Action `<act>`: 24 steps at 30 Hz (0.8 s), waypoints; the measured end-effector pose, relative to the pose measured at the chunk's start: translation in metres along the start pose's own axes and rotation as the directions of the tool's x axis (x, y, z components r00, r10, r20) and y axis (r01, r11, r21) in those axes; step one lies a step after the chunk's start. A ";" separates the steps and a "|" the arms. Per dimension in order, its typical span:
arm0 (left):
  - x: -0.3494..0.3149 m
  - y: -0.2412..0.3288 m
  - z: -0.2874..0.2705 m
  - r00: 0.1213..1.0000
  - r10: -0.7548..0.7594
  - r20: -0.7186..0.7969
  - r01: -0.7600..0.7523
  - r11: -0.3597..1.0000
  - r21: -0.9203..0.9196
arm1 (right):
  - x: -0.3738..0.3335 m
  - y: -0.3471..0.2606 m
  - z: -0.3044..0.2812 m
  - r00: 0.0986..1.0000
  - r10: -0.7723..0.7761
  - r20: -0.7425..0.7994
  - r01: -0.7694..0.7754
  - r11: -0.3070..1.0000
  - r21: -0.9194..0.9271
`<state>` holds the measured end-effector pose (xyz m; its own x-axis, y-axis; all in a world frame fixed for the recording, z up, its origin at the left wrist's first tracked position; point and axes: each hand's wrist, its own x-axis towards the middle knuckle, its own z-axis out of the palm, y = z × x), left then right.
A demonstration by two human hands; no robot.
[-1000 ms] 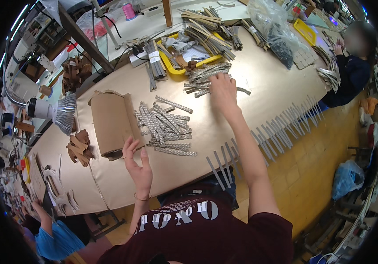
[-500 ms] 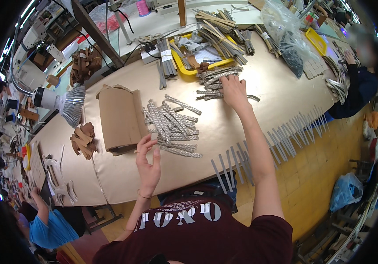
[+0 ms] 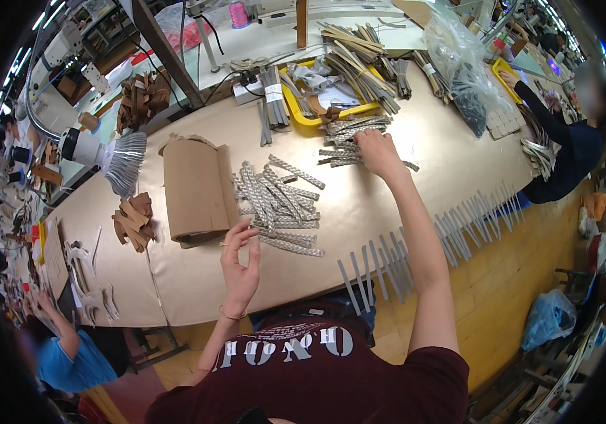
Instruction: The person repeatedly picks up short braided cords from a pile on the table, separates them, and places them into a growing stack. The person handles the cords by hand without visible tools, working at a cluttered workbench in a workshop.
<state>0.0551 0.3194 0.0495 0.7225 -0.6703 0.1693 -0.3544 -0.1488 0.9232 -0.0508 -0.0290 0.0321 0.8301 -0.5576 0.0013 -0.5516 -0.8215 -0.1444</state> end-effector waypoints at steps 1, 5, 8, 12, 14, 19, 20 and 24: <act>0.000 0.000 0.000 1.000 -0.006 0.008 0.006 1.000 -0.002 | -0.002 0.002 0.002 1.000 -0.013 -0.009 0.013 1.000 -0.020; 0.001 0.001 0.000 0.999 -0.010 0.032 0.010 1.000 -0.004 | -0.006 0.008 0.005 0.997 -0.051 -0.054 0.044 0.991 -0.123; 0.001 0.001 0.000 1.000 0.002 0.018 -0.002 0.999 -0.032 | -0.010 0.011 0.001 0.993 -0.031 -0.112 0.018 0.993 -0.114; 0.001 0.000 0.000 1.000 0.000 0.026 0.001 1.000 -0.029 | -0.016 0.010 -0.009 0.991 -0.016 -0.134 0.009 0.999 -0.053; 0.001 0.000 0.001 1.000 0.005 0.028 -0.004 1.000 -0.023 | -0.017 0.005 -0.010 0.988 -0.013 -0.154 0.015 1.000 0.011; 0.002 0.003 0.003 0.999 0.012 0.038 -0.011 1.000 -0.018 | -0.007 -0.015 -0.001 0.988 -0.100 -0.121 0.102 0.995 0.006; 0.001 0.004 0.004 0.999 0.013 0.041 -0.012 1.000 -0.016 | -0.004 -0.019 0.002 0.995 -0.053 -0.084 0.051 0.998 -0.027; 0.000 0.004 0.003 0.999 0.022 0.049 -0.021 1.000 -0.015 | 0.006 -0.024 0.009 1.000 0.028 -0.004 -0.028 0.993 -0.114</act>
<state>0.0523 0.3168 0.0520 0.6849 -0.7080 0.1721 -0.3602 -0.1236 0.9247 -0.0314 -0.0113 0.0264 0.8143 -0.5805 0.0013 -0.5802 -0.8139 -0.0307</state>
